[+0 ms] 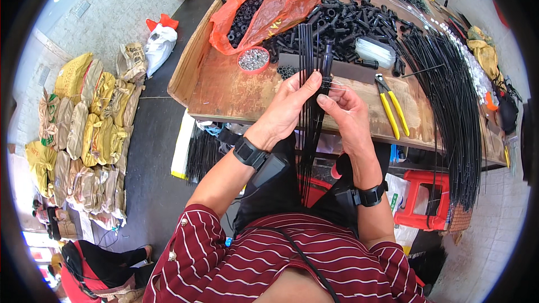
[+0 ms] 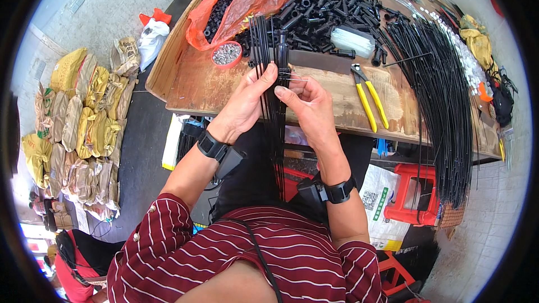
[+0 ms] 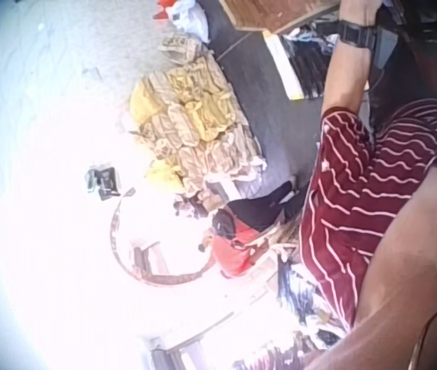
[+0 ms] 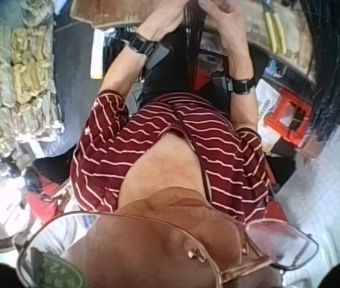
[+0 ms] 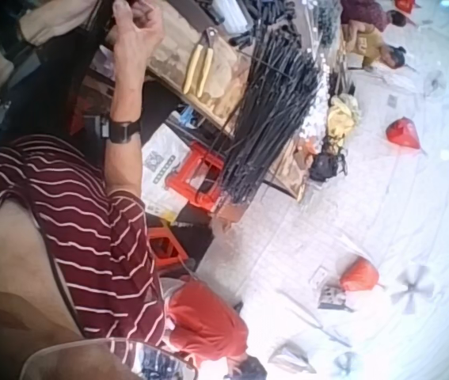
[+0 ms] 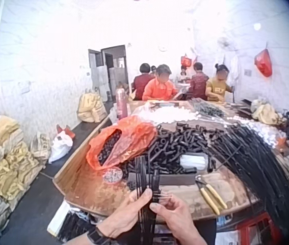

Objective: Assembling black umbrella rods into plastic hub components using pliers at a workbench.

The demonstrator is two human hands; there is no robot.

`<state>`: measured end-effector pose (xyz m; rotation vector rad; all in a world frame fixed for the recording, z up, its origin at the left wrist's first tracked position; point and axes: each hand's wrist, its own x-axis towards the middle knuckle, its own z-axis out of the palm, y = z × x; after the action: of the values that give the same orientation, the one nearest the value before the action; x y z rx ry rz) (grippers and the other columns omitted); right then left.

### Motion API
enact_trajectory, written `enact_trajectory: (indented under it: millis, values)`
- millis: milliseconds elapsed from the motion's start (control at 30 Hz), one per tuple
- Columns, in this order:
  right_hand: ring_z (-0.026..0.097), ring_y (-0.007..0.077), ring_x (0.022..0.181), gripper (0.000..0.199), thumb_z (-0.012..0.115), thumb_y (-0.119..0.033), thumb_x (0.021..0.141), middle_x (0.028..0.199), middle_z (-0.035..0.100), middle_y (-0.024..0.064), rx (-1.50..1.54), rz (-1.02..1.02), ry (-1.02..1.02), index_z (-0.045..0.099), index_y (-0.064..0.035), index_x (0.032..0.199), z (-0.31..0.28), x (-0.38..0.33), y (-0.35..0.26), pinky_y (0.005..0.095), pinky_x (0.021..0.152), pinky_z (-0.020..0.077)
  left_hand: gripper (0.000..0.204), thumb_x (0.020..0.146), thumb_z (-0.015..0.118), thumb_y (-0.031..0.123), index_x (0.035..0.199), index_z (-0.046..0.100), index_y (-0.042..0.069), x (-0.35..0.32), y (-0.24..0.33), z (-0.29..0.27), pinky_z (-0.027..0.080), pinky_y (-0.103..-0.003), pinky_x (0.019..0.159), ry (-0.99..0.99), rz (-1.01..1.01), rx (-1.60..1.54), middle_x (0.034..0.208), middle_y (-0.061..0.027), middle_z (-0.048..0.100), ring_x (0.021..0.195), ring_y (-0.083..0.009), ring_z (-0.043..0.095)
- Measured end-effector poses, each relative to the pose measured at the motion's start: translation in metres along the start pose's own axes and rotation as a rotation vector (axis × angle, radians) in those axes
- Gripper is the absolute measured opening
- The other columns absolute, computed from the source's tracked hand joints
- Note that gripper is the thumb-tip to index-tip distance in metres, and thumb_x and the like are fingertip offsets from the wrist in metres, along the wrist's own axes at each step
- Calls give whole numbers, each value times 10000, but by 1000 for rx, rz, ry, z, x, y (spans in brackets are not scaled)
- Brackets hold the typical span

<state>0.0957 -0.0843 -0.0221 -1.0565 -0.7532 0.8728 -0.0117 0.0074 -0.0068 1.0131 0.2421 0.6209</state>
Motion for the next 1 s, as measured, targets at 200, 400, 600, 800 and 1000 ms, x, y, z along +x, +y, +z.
enact_trajectory:
  millis: [200,400,600,800,1000]
  values:
    - [571,58,846,240,701,-96,840,952,649,22,-29,7,53,618,-6,1046,7,-3,2,223,780,454,323,971,511,313,1023,593,5,0,-5,-3,528,-260,765,36,-9,-18,959,-86,664,852,-133,653]
    - [566,60,837,245,693,-112,850,940,641,19,-69,-41,91,614,-2,1055,7,-3,6,221,776,450,307,968,520,303,1017,595,9,-2,1,2,527,-258,770,21,-5,-38,952,-77,661,855,-120,644]
    - [563,60,825,272,703,-107,842,922,633,12,-96,-22,94,606,1,1072,7,-3,6,221,763,451,253,950,569,275,992,615,30,-2,0,1,486,-232,747,56,83,131,919,-26,649,830,-74,597]
    - [564,59,858,319,707,-96,834,968,639,12,20,56,99,604,1,1120,17,-7,-2,218,778,447,302,958,545,327,1012,622,40,1,-4,-5,462,-245,784,61,32,142,899,4,637,838,-71,574]
    - [564,56,876,309,704,-86,836,999,646,12,80,-1,65,619,0,1120,10,-7,6,220,800,447,329,964,526,342,1046,619,37,0,-3,-1,460,-257,802,44,-14,65,932,0,628,874,-72,563]
